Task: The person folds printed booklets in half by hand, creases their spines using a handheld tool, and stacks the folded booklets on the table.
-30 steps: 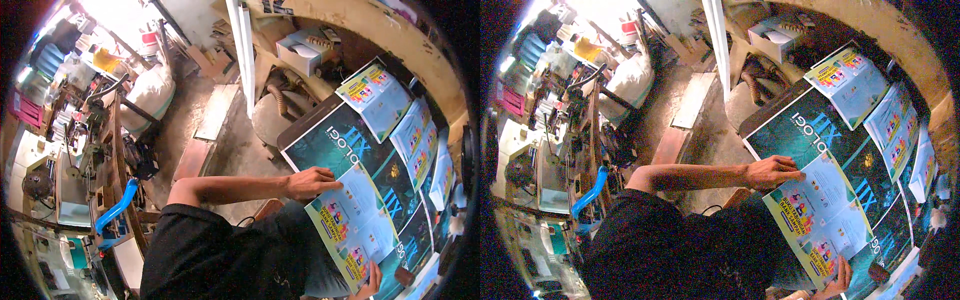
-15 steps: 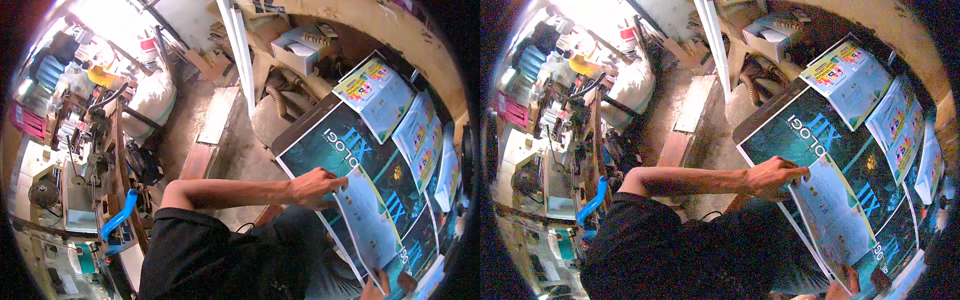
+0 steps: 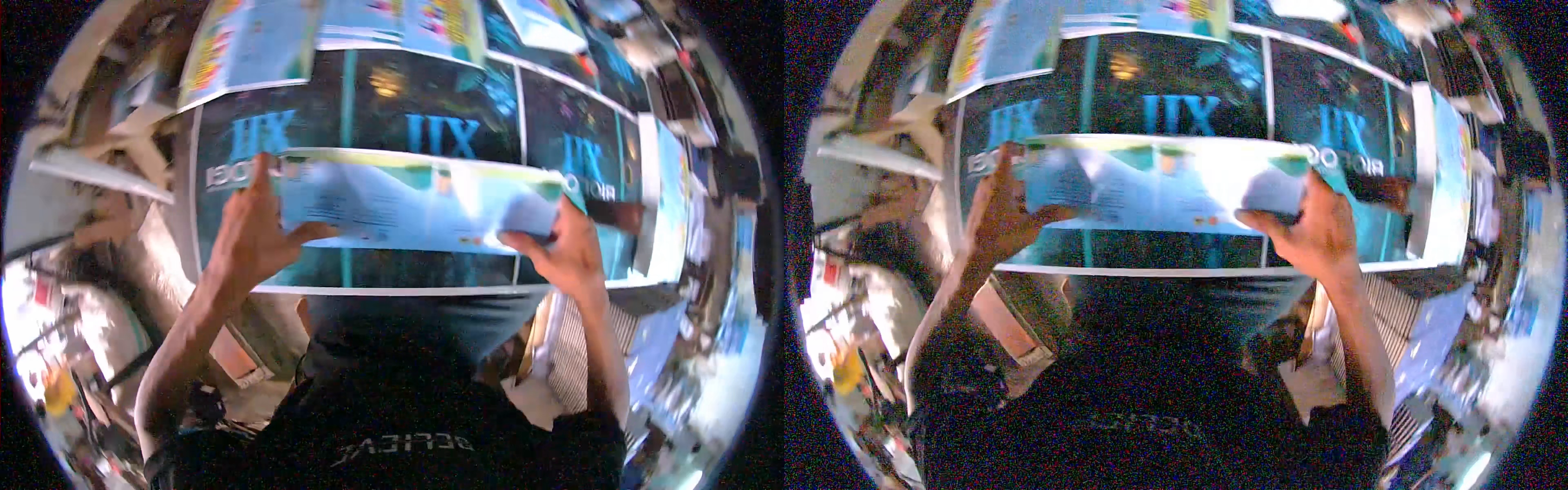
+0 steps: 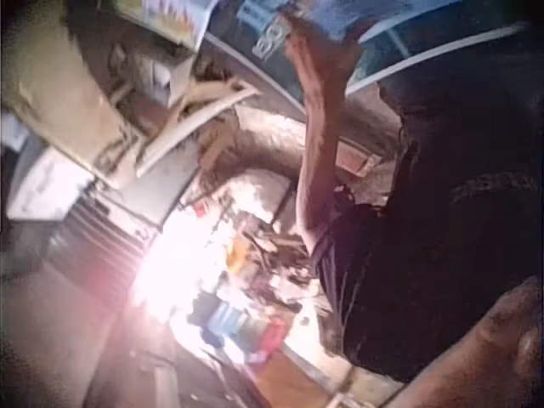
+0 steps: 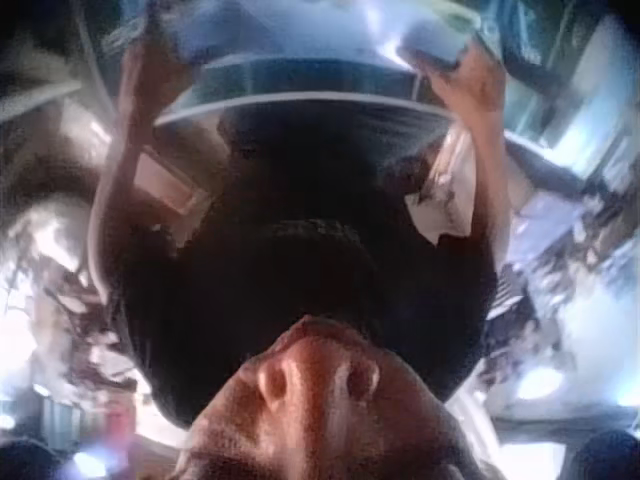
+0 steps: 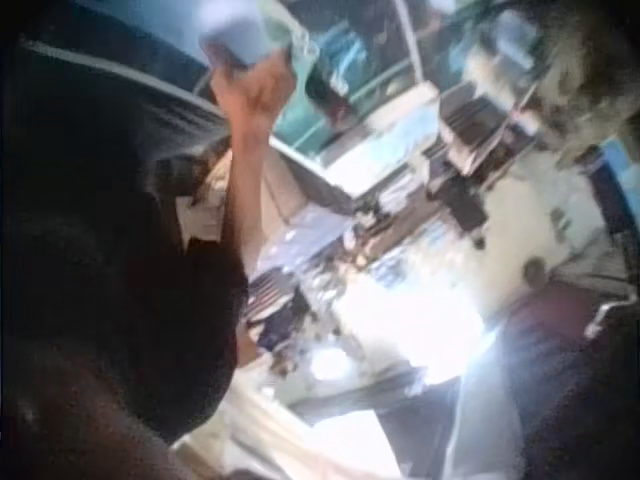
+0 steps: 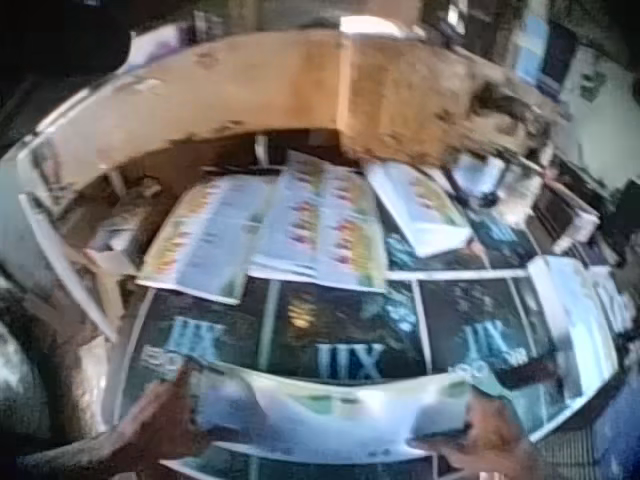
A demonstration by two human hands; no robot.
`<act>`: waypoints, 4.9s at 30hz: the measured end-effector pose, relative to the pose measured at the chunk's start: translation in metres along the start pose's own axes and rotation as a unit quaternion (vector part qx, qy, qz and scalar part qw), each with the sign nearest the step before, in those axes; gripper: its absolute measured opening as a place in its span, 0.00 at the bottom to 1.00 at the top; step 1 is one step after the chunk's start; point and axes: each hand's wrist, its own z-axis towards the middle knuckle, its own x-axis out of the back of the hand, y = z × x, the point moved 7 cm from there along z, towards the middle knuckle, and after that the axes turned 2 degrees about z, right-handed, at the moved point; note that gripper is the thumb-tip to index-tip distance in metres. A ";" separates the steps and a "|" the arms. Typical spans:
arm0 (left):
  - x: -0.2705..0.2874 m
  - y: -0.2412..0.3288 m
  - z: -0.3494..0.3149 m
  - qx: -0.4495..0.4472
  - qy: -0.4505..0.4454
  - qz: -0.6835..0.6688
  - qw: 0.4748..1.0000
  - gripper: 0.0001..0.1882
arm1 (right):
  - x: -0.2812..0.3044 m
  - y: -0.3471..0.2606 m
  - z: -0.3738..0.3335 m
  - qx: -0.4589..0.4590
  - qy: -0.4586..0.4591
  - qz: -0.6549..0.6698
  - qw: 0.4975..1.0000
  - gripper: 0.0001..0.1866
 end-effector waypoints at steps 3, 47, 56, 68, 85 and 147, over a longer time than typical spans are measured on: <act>-0.010 0.005 0.013 -0.123 0.041 -0.049 0.990 0.52 | 0.005 0.005 0.000 -0.001 0.012 0.008 1.000 0.39; -0.052 0.127 0.020 -0.347 0.372 -0.212 0.834 0.27 | 0.084 -0.097 -0.059 0.082 0.182 0.288 0.937 0.30; -0.060 0.139 0.022 -0.371 0.355 -0.188 0.837 0.28 | -0.040 -0.120 -0.024 0.128 0.108 0.050 0.985 0.19; -0.068 0.149 0.011 -0.313 0.382 0.015 0.870 0.26 | 0.039 -0.132 -0.057 0.174 0.094 0.321 0.926 0.29; -0.090 0.186 0.013 -0.329 0.351 0.047 0.876 0.29 | 0.045 -0.087 -0.031 0.069 0.067 0.361 0.928 0.35; -0.107 0.163 0.040 -0.412 0.180 -0.683 0.575 0.39 | -0.094 -0.193 0.017 0.220 0.235 -0.014 0.947 0.24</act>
